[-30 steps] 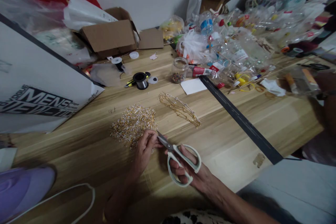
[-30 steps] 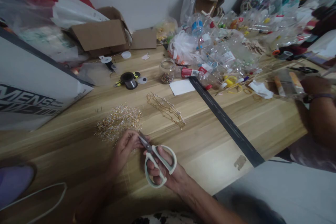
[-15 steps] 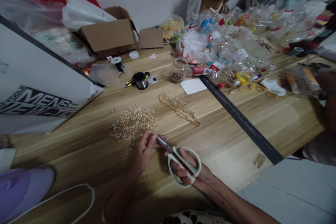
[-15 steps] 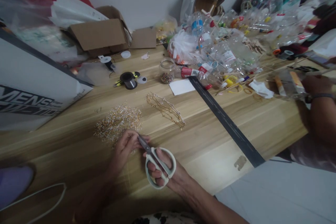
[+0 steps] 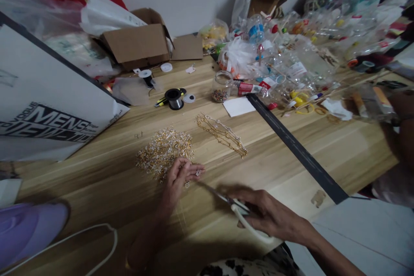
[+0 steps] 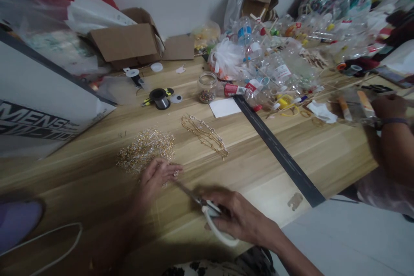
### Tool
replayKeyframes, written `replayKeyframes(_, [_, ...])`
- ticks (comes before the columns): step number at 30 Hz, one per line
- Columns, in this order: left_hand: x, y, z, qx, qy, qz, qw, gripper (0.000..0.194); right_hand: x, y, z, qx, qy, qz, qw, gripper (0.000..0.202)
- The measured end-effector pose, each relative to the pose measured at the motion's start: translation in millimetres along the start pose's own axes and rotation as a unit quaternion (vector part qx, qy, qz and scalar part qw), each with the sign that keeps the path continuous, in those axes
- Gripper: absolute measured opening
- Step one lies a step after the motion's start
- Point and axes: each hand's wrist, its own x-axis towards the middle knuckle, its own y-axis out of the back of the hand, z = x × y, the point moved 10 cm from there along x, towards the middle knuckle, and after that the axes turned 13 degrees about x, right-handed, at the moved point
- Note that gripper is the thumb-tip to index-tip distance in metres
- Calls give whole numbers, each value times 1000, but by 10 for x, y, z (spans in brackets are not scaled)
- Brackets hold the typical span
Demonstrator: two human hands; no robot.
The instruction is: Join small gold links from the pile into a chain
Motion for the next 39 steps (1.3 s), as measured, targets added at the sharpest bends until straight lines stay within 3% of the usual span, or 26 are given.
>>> replayKeyframes(4, [5, -11, -28, 0, 7, -6, 1000, 27, -21, -232, -56, -198, 24, -65, 978, 48])
replayKeyframes(7, [4, -15, -41, -8, 11, -11, 1000, 27, 14, -395, -46, -294, 47, -85, 951, 48])
replayKeyframes(12, [-4, -34, -2, 5, 9, -20, 1000, 28, 62, -593, -137, -369, 113, -109, 916, 45])
replayKeyframes(16, [-16, -32, 53, 30, 1, -16, 999, 29, 96, -659, -233, -400, 122, -119, 900, 41])
replayKeyframes(21, [-36, -42, 124, 62, -9, -15, 998, 27, 304, -558, -387, -416, 127, -119, 893, 22])
replayKeyframes(26, [-24, -20, 181, 79, -43, -3, 996, 27, 684, -252, -636, -328, 198, -47, 922, 50])
replayKeyframes(29, [-13, -37, 135, 71, -40, -21, 996, 31, 881, -237, -612, -298, 232, -59, 924, 50])
replayKeyframes(32, [-25, -49, 152, 107, -51, -31, 992, 27, 1011, -256, -507, -268, 241, -83, 929, 32])
replayKeyframes(35, [-49, -88, 216, 130, -61, -45, 989, 27, 1049, -198, -452, -259, 248, -69, 931, 21])
replayKeyframes(39, [-67, -130, 275, 142, -66, -56, 986, 27, 1018, -134, -417, -268, 246, -54, 930, 21])
